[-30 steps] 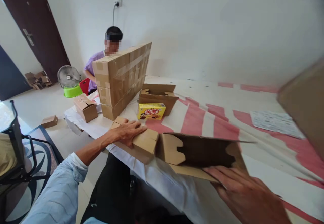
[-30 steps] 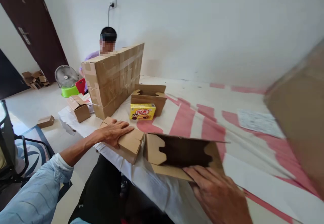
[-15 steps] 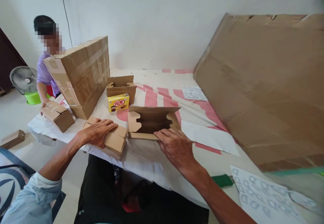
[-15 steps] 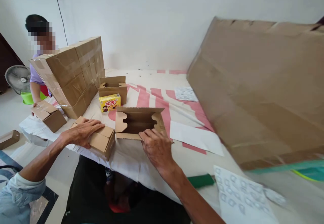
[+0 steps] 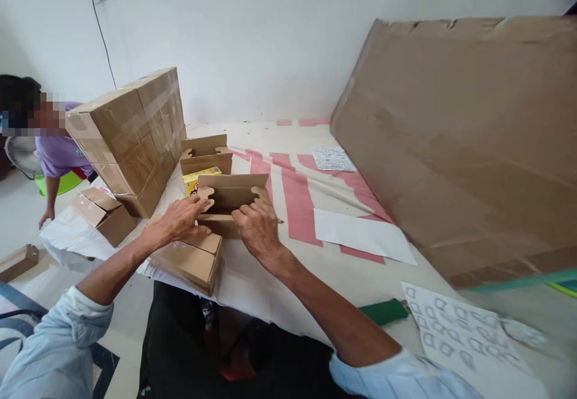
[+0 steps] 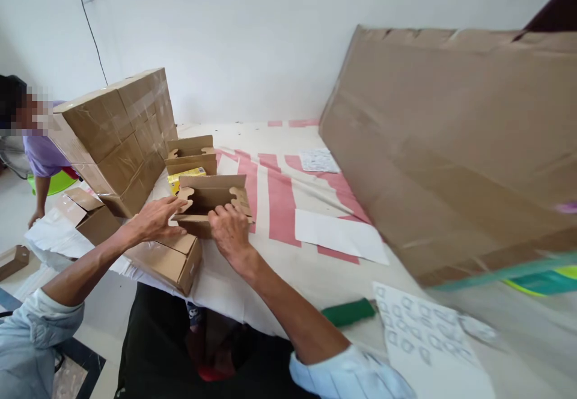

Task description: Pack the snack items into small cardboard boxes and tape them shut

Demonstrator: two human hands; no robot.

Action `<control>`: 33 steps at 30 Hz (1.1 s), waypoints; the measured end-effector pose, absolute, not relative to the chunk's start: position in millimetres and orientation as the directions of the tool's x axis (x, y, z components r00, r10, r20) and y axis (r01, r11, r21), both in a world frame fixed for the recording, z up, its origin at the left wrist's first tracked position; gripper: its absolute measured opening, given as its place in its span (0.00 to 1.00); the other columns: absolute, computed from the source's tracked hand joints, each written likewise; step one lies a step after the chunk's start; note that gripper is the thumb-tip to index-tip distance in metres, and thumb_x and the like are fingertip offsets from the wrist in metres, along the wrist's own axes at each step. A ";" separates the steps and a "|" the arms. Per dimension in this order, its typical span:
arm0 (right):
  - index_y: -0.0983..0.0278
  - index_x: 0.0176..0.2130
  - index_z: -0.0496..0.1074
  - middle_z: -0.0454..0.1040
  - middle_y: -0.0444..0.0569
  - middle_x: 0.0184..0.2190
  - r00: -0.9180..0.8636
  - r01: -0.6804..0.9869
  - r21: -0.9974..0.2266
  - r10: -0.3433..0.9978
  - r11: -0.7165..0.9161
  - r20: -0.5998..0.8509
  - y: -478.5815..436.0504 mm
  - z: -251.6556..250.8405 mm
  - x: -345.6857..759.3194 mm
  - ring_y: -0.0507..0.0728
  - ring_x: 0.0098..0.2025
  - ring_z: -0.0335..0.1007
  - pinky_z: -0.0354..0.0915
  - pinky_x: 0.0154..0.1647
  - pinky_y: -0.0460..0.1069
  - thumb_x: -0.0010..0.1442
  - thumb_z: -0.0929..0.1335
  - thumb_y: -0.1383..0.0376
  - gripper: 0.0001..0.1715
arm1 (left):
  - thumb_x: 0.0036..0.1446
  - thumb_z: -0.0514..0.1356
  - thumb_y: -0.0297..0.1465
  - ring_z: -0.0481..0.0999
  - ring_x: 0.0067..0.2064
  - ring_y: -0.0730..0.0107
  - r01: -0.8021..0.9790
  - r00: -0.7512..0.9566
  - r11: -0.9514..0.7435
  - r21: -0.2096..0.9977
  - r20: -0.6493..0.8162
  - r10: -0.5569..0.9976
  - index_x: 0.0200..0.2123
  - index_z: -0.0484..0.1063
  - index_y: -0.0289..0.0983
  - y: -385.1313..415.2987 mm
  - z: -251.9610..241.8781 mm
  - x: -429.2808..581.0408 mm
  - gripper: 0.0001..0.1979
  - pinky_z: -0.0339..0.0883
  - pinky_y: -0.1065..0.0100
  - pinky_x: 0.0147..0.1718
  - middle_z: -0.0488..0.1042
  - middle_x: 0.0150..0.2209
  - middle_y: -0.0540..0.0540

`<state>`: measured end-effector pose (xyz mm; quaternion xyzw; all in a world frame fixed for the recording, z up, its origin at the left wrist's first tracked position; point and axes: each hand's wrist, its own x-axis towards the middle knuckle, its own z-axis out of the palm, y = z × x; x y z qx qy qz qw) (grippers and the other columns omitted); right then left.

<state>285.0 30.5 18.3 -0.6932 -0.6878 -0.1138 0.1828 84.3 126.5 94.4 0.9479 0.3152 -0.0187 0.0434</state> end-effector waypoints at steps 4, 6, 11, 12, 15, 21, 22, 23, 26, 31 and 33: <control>0.66 0.44 0.83 0.81 0.60 0.43 -0.044 0.986 -0.133 0.920 0.103 0.390 53.1 28.8 270.7 0.64 0.47 0.69 0.62 0.49 0.57 0.73 0.61 0.72 0.21 | 0.64 0.64 0.30 0.80 0.55 0.46 0.608 0.777 -0.784 -0.124 -0.109 0.619 0.54 0.81 0.39 144.2 93.0 111.6 0.15 0.73 0.55 0.53 0.80 0.53 0.36; 0.65 0.51 0.82 0.80 0.61 0.51 -0.071 0.970 -0.168 0.865 0.176 0.496 51.4 29.9 271.7 0.65 0.55 0.69 0.64 0.56 0.59 0.74 0.61 0.71 0.21 | 0.66 0.59 0.25 0.82 0.52 0.46 0.630 0.749 -0.757 -0.173 -0.123 0.652 0.45 0.84 0.37 156.6 92.5 115.5 0.13 0.73 0.54 0.50 0.81 0.49 0.34; 0.66 0.63 0.75 0.74 0.65 0.62 0.120 0.945 -0.303 0.730 0.123 0.672 18.3 4.7 296.1 0.71 0.63 0.68 0.66 0.62 0.64 0.72 0.65 0.67 0.23 | 0.64 0.60 0.24 0.81 0.53 0.42 0.676 0.697 -0.697 -0.239 -0.100 0.710 0.42 0.83 0.36 179.0 98.4 104.2 0.11 0.72 0.50 0.52 0.80 0.45 0.33; 0.68 0.64 0.74 0.74 0.66 0.61 0.164 0.937 -0.338 0.737 0.092 0.656 12.3 -3.8 301.8 0.71 0.62 0.69 0.68 0.60 0.64 0.72 0.66 0.66 0.24 | 0.61 0.64 0.25 0.80 0.55 0.41 0.672 0.701 -0.699 -0.243 -0.094 0.707 0.45 0.83 0.37 180.0 100.1 103.1 0.10 0.71 0.50 0.53 0.80 0.48 0.33; 0.70 0.65 0.70 0.75 0.67 0.58 0.225 0.904 -0.426 0.802 0.040 0.553 4.6 -29.2 313.4 0.70 0.58 0.72 0.71 0.57 0.61 0.71 0.67 0.65 0.26 | 0.53 0.73 0.32 0.78 0.59 0.39 0.630 0.748 -0.743 -0.224 -0.081 0.659 0.54 0.79 0.41 179.2 101.6 110.5 0.24 0.71 0.51 0.55 0.78 0.55 0.35; 0.66 0.65 0.70 0.76 0.63 0.59 0.102 0.889 -0.450 0.927 0.077 0.361 12.5 -71.3 316.5 0.68 0.60 0.72 0.71 0.59 0.61 0.69 0.69 0.64 0.27 | 0.50 0.75 0.31 0.84 0.49 0.41 0.579 0.782 -0.780 -0.239 -0.106 0.614 0.51 0.79 0.39 192.0 88.6 146.0 0.23 0.72 0.57 0.45 0.83 0.44 0.35; 0.65 0.65 0.70 0.76 0.63 0.60 0.107 0.896 -0.441 0.934 0.058 0.342 12.1 -78.6 316.3 0.69 0.60 0.72 0.71 0.59 0.61 0.69 0.69 0.65 0.27 | 0.51 0.74 0.31 0.85 0.48 0.41 0.579 0.781 -0.777 -0.248 -0.103 0.615 0.49 0.80 0.39 196.6 86.7 149.0 0.21 0.71 0.57 0.44 0.84 0.43 0.35; 0.65 0.65 0.70 0.75 0.63 0.61 0.120 0.901 -0.432 0.937 0.035 0.327 10.7 -86.0 316.1 0.69 0.61 0.72 0.70 0.59 0.61 0.69 0.69 0.65 0.27 | 0.52 0.74 0.31 0.85 0.47 0.41 0.579 0.781 -0.774 -0.258 -0.098 0.617 0.48 0.80 0.38 201.2 85.1 150.8 0.19 0.71 0.57 0.43 0.84 0.42 0.34; 0.62 0.64 0.72 0.75 0.62 0.62 0.154 0.914 -0.405 0.941 -0.021 0.300 2.6 -107.9 314.8 0.69 0.62 0.72 0.70 0.58 0.61 0.68 0.70 0.65 0.27 | 0.56 0.69 0.30 0.85 0.46 0.41 0.567 0.790 -0.773 -0.284 -0.076 0.608 0.46 0.81 0.37 214.4 81.4 151.0 0.13 0.70 0.57 0.42 0.85 0.43 0.32; 0.63 0.60 0.75 0.76 0.62 0.62 0.181 0.934 -0.355 0.917 -0.047 0.356 -9.4 -134.1 307.7 0.69 0.62 0.70 0.67 0.60 0.61 0.70 0.70 0.63 0.21 | 0.62 0.63 0.27 0.84 0.48 0.44 0.550 0.809 -0.776 -0.309 -0.032 0.587 0.45 0.82 0.36 241.7 76.6 151.0 0.10 0.69 0.57 0.43 0.85 0.45 0.31; 0.63 0.59 0.76 0.76 0.62 0.62 0.186 0.943 -0.329 0.890 -0.044 0.416 -11.6 -140.0 304.2 0.69 0.63 0.69 0.65 0.62 0.61 0.71 0.69 0.63 0.19 | 0.63 0.61 0.27 0.84 0.48 0.45 0.559 0.805 -0.765 -0.318 -0.010 0.593 0.44 0.81 0.36 257.6 76.0 153.8 0.10 0.68 0.57 0.43 0.84 0.46 0.31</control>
